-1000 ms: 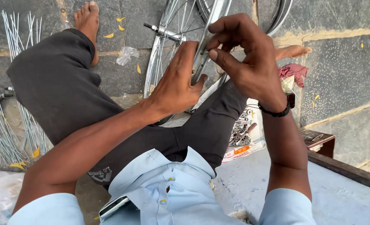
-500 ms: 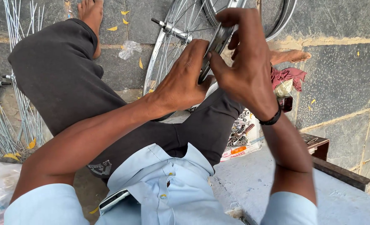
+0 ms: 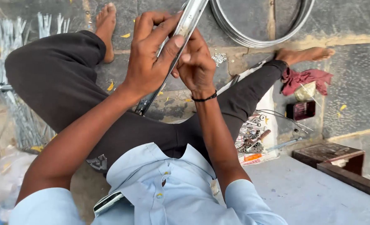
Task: The recorder is shown assembling bicycle wheels by inserting spokes into the rim and hub while seated on the ground.
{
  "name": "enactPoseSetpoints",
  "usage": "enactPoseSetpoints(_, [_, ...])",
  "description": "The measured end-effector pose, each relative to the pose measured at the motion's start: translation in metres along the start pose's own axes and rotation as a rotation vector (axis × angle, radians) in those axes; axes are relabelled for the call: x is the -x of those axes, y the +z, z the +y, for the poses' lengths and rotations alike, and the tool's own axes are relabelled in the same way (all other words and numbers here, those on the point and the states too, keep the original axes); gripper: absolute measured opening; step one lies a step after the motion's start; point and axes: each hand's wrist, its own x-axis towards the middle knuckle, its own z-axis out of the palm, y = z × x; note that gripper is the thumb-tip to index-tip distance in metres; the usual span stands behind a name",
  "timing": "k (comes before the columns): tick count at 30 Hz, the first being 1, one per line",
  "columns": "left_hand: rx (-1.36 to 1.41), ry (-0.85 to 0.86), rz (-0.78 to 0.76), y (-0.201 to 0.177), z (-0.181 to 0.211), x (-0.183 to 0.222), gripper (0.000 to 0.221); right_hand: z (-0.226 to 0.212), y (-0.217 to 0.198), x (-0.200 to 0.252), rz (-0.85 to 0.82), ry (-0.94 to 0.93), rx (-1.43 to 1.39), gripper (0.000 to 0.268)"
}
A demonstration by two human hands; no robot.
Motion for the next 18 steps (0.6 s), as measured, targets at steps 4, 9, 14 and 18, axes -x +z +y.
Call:
enactPoseSetpoints(4, [0.079, -0.048, -0.032, 0.002, 0.001, 0.005, 0.036, 0.031, -0.038, 0.009, 0.005, -0.018, -0.085, 0.034])
enactPoseSetpoints(9, [0.19, -0.118, -0.082, 0.007, 0.003, 0.008, 0.031, 0.05, -0.076, 0.013, 0.12, -0.025, 0.011, 0.028])
enactPoseSetpoints(14, [0.602, -0.235, -0.187, 0.011, 0.014, -0.009, 0.034, 0.061, -0.074, 0.014, 0.199, -0.094, -0.078, 0.03])
enactPoseSetpoints(18, [0.602, -0.339, -0.206, 0.01, 0.011, -0.014, 0.031, 0.05, -0.057, 0.023, 0.102, -0.062, -0.137, 0.03])
